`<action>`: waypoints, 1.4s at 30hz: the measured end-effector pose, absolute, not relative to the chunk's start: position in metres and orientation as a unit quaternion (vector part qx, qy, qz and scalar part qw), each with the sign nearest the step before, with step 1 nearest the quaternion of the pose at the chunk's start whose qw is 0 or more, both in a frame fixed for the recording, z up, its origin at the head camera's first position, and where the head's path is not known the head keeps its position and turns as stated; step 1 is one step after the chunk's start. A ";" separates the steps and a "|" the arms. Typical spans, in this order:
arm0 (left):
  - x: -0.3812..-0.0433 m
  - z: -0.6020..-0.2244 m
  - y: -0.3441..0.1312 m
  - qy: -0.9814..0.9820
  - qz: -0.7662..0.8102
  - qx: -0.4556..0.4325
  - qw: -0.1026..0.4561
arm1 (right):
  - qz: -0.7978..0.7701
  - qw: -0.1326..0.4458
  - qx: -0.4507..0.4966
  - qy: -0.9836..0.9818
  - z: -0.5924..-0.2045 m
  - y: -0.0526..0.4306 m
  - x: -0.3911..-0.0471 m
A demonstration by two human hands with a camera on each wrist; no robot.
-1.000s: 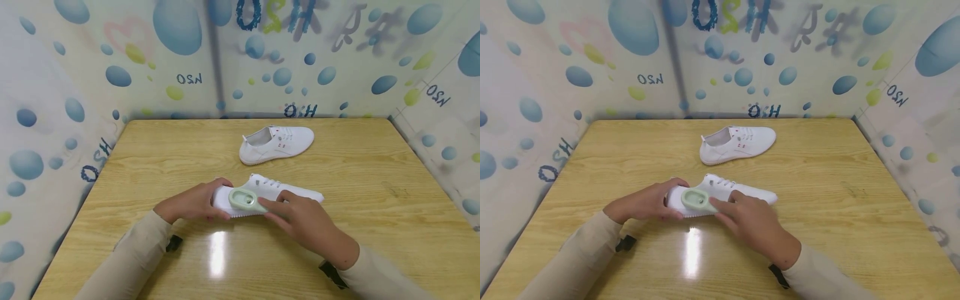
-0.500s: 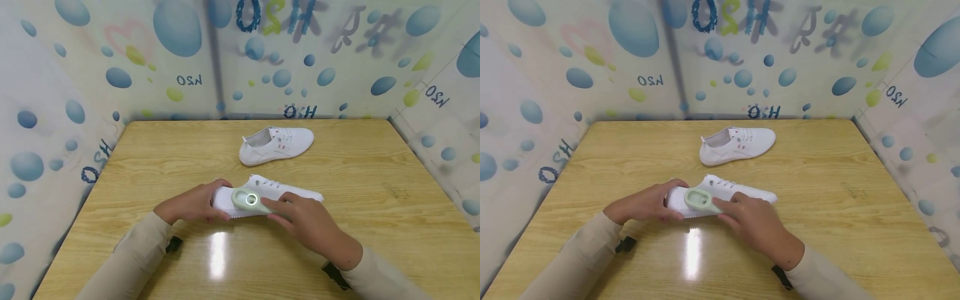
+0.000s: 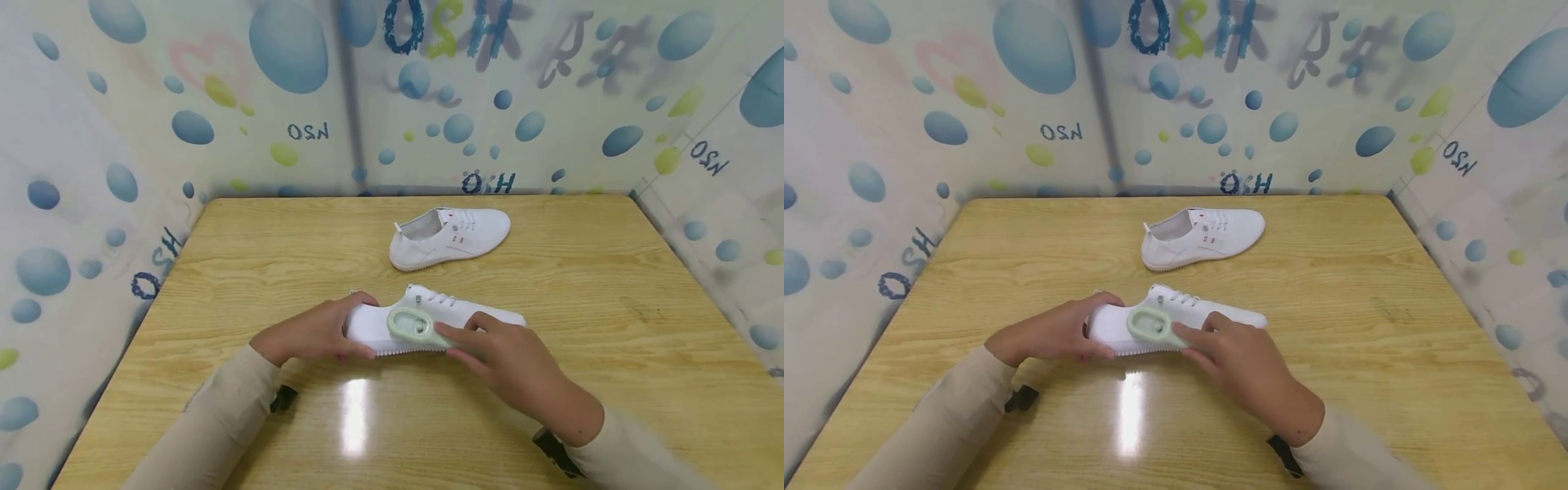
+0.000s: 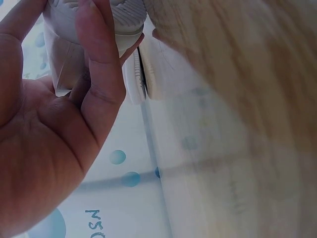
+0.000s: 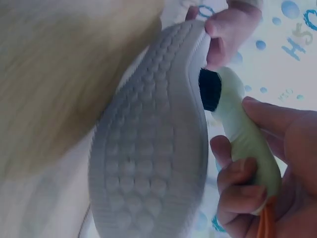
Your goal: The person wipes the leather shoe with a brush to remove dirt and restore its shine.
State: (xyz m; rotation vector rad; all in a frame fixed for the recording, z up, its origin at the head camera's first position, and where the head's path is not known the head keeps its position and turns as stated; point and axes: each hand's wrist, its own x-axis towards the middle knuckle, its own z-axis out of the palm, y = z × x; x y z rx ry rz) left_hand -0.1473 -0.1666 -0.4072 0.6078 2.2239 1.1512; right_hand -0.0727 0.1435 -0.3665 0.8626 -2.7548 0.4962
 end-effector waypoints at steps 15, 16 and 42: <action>-0.147 -0.408 -0.167 0.824 0.436 0.227 0.282 | 0.162 0.136 0.314 -0.925 -0.371 0.133 -0.075; -0.147 -0.408 -0.167 0.825 0.435 0.226 0.282 | 0.156 0.137 0.313 -0.927 -0.370 0.135 -0.075; -0.147 -0.406 -0.167 0.831 0.427 0.222 0.280 | 0.196 0.077 0.281 -0.936 -0.367 0.138 -0.079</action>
